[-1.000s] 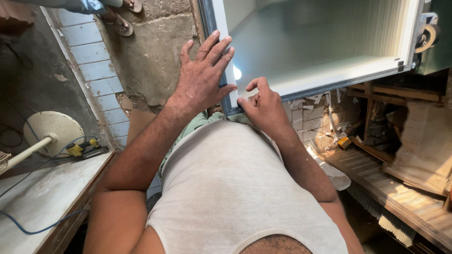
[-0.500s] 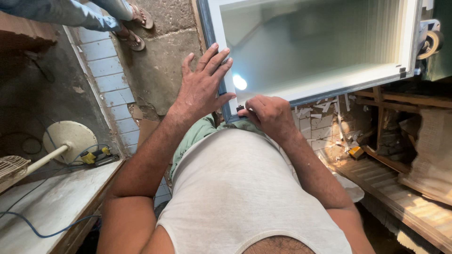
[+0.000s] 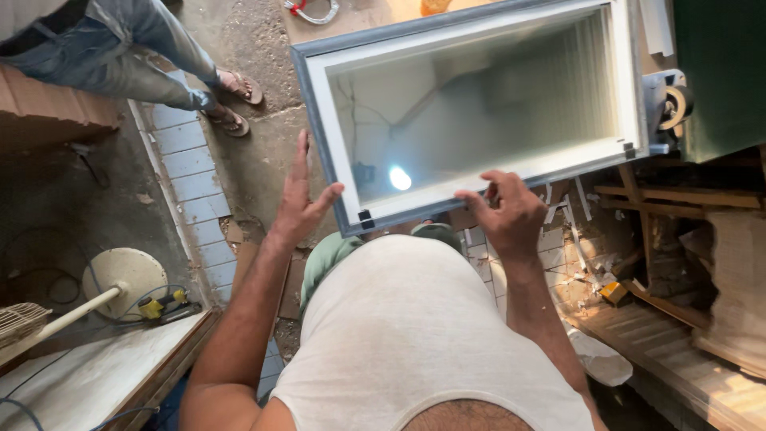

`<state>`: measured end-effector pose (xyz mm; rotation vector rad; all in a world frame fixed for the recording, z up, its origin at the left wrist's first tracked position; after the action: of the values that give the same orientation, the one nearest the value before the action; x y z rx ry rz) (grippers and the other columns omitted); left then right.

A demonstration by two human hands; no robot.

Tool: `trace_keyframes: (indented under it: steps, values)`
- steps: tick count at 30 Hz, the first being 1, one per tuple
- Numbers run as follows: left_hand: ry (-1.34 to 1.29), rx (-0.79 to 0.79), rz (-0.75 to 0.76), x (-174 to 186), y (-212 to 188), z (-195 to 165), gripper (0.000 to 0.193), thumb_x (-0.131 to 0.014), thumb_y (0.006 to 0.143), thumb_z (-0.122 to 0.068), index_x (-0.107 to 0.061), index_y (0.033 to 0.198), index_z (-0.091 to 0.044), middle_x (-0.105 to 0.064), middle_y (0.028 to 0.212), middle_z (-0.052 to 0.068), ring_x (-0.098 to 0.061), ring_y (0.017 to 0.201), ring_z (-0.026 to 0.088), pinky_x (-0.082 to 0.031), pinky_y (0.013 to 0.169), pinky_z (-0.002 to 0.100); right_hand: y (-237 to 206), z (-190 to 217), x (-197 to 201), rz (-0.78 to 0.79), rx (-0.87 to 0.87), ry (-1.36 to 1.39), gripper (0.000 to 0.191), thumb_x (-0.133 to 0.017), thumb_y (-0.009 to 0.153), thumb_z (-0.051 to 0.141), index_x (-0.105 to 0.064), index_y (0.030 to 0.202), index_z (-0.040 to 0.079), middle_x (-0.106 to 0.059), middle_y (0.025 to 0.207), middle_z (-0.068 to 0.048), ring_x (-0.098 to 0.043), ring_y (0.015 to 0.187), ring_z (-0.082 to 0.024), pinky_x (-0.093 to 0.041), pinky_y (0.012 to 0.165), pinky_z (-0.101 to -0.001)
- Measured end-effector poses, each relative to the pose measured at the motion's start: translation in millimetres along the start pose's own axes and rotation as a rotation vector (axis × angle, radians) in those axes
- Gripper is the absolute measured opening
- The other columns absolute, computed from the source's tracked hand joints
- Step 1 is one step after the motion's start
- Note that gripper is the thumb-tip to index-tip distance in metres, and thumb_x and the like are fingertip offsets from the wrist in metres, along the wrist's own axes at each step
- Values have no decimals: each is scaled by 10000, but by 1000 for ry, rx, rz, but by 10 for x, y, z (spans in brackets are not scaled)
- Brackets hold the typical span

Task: The person assembles a window frame by inserting a glass pane into a metal frame and securing it with white plastic corner clips. They repeatedly adjust the frame and clips to ensure a snug fit.

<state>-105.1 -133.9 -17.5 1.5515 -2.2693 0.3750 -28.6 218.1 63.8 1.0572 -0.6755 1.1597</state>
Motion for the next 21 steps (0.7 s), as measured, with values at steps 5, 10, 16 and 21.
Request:
trace_keyframes:
  steps: [5, 10, 16, 21]
  values:
    - [-757, 634, 53, -725, -151, 54, 1189, -237, 796, -900, -212, 1634, -56, -285, 1640, 279, -343, 1495, 364, -296, 1212, 497, -181, -1460, 650, -240, -446, -38, 472, -803, 991, 454, -668, 1164, 37, -663, 780, -4, -597, 613, -113, -495, 547, -257]
    - [-793, 688, -294, -1105, -226, -97, 1181, -166, 818, -909, -188, 1655, -76, -185, 1628, 180, -241, 1490, 308, -195, 1225, 572, -190, -3047, 1223, -358, -605, -4, 387, -822, 1061, 286, -611, 1253, 26, -693, 1052, -92, -643, 777, -159, -539, 672, -290]
    - [-552, 425, -436, -1557, -237, -393, 1077, -179, 944, -883, -417, 1566, -37, -502, 1444, 203, -461, 1370, 315, -229, 1268, 522, -130, -4203, 1290, -189, -933, 493, 418, -733, 994, 300, -554, 1310, 92, -673, 1051, -16, -612, 787, -111, -500, 574, -270]
    - [-668, 518, -785, -1920, -481, -586, 1005, -200, 966, -834, -452, 1519, -34, -548, 1422, 161, -511, 1342, 274, -300, 1211, 464, 0, -4530, 1268, 25, -966, 574, 268, -680, 1063, 305, -665, 1148, 51, -675, 971, -27, -617, 785, -112, -553, 597, -275]
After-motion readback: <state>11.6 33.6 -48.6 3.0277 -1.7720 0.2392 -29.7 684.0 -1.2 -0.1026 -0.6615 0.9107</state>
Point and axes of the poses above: each hand's wrist, its own y-axis towards the middle knuckle, its own x-axis out of the back of the hand, z = x × y, the point moved 2 cm from there along y, towards the middle knuckle
